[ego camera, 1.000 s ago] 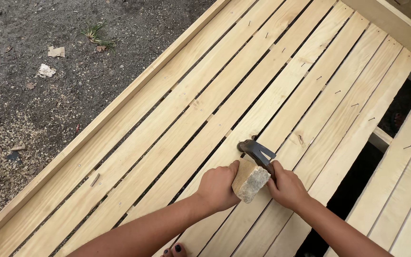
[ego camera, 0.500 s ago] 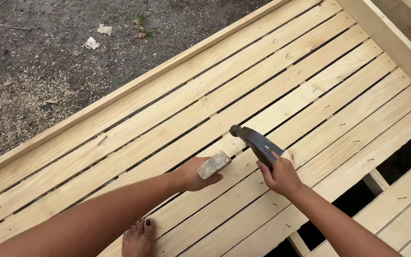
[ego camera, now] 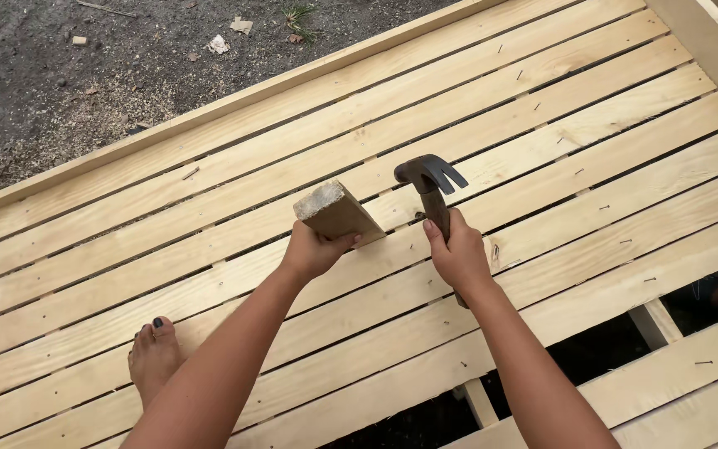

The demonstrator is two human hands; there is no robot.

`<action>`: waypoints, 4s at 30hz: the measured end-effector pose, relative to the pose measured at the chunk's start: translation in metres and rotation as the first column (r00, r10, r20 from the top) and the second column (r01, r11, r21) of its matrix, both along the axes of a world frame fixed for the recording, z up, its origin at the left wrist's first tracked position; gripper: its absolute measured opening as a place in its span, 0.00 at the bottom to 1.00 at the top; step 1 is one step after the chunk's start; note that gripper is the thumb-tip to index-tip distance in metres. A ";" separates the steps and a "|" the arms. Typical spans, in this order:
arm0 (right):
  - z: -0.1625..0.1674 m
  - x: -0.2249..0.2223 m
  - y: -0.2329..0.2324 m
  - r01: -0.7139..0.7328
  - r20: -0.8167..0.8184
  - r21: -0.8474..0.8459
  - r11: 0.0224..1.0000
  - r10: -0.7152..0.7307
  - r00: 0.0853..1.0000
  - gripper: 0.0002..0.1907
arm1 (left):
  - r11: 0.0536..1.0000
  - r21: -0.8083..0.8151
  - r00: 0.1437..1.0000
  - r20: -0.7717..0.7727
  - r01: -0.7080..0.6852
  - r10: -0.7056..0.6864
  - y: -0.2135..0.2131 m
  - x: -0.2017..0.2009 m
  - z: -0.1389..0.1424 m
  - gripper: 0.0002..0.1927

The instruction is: The person uses the claw of a hammer to pull nails out of slatted wooden frames, holding a small wood block in the other hand and bracing a foot on the frame. They work across different sections of the frames, extracting nails and setting the hammer and block down between pulls.

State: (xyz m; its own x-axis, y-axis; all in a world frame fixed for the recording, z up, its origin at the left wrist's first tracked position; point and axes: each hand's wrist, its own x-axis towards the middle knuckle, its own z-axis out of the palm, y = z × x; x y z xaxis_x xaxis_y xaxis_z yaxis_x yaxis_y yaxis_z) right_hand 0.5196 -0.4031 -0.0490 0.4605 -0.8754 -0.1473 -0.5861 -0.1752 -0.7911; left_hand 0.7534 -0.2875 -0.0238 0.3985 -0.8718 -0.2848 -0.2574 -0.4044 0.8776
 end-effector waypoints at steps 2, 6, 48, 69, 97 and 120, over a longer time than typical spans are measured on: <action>-0.004 0.004 0.006 -0.068 -0.097 -0.032 0.997 0.065 0.993 0.20 | 0.999 0.038 1.000 0.005 -0.030 0.030 0.000 0.000 -0.003 0.19; -0.001 -0.001 0.015 -0.132 -0.310 0.067 0.989 0.146 0.939 0.21 | 0.996 0.058 0.997 0.028 -0.070 0.068 -0.008 -0.004 -0.005 0.20; 0.128 -0.128 0.118 0.050 0.252 0.279 0.959 -0.123 0.960 0.17 | 0.982 -0.171 0.994 -0.085 -0.079 0.065 0.106 -0.041 0.012 0.12; 0.169 -0.225 0.177 -0.091 0.267 0.138 0.986 0.052 0.962 0.29 | 0.895 -0.429 0.983 0.179 0.123 -0.050 0.102 -0.086 0.023 0.25; 0.126 -0.173 0.150 -0.159 -0.527 0.081 0.984 0.178 0.831 0.25 | 0.960 -0.274 0.990 0.142 0.053 -0.014 0.088 -0.076 0.014 0.26; 0.167 -0.093 0.148 -0.159 -0.462 0.248 0.956 0.261 0.848 0.23 | 0.968 -0.250 0.991 0.132 0.013 0.021 0.075 -0.073 0.002 0.25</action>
